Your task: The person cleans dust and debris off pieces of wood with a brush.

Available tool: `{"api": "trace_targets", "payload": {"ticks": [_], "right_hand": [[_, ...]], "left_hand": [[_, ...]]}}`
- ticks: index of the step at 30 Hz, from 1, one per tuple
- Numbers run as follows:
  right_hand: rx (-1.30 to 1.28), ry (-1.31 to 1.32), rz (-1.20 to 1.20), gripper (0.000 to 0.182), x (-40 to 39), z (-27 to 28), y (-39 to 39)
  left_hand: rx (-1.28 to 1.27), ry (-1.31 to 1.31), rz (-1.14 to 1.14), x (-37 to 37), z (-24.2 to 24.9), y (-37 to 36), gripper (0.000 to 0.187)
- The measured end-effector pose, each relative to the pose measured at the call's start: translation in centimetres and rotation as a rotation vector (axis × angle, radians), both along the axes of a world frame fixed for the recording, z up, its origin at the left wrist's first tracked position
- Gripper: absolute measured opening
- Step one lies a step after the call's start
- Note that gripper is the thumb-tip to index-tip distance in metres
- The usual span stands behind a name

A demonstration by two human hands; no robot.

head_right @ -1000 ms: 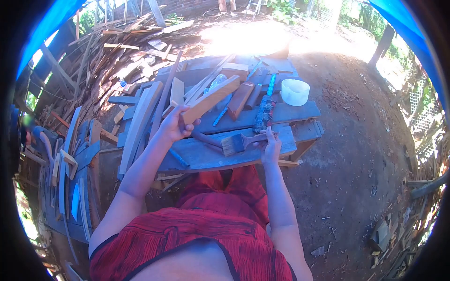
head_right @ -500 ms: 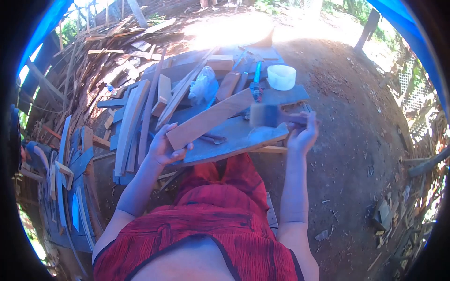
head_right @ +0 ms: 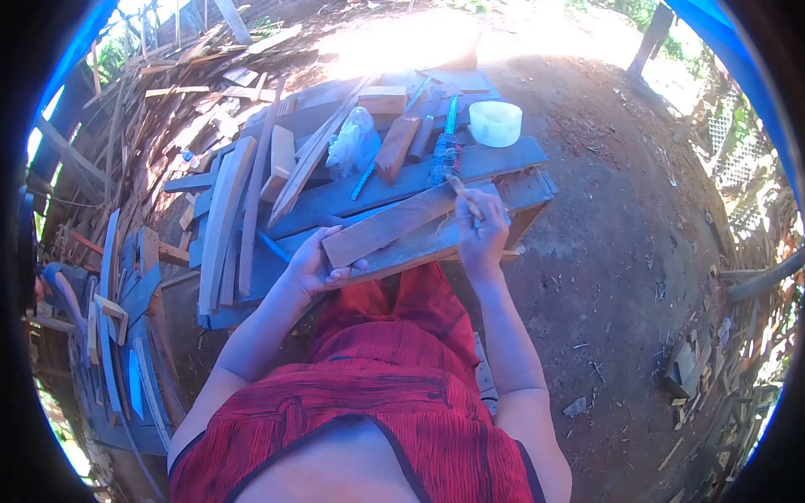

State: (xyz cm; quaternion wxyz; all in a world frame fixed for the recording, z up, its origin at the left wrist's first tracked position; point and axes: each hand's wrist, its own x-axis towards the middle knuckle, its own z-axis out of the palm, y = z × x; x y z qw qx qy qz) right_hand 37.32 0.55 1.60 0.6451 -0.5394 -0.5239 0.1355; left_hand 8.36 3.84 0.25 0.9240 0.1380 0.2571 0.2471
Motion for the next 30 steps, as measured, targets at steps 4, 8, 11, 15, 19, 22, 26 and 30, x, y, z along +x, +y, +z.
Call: {"api": "trace_targets", "payload": {"ticks": [4, 8, 11, 15, 19, 22, 26, 30], "right_hand": [[0.060, -0.139, 0.106, 0.013, -3.4, 2.2, -2.8], [0.095, -0.139, 0.341, 0.018, -6.9, 3.4, -5.0], [0.123, -0.104, 0.505, 0.021, -9.0, 3.7, -6.2], [0.157, -0.092, 0.659, 0.020, -10.0, 4.4, -6.5], [0.099, 0.149, 0.721, 0.018, -9.5, 3.0, -6.0], [-0.059, 0.393, 0.571, 0.014, -8.1, 3.0, -5.1], [-0.054, 0.668, 0.421, 0.013, -3.2, 0.7, -2.2], [-0.008, 0.572, 0.233, 0.014, 1.5, -0.9, -0.4]], "left_hand": [[0.017, 0.102, 0.026, 0.5, 1.3, -0.1, 0.049], [0.036, 0.233, 0.100, 0.0, -0.5, 0.3, 0.044], [0.070, 0.222, 0.149, -0.2, -1.3, 0.5, 0.043], [0.020, 0.179, 0.114, -0.4, -2.7, 1.0, 0.045], [-0.003, 0.173, 0.116, -0.6, -1.5, 0.8, 0.053], [0.063, 0.207, 0.099, -0.6, -1.5, 0.8, 0.051], [0.058, 0.196, 0.113, -0.4, -0.9, 0.7, 0.048], [0.049, 0.222, 0.130, -0.1, -0.2, 0.5, 0.049]]}}
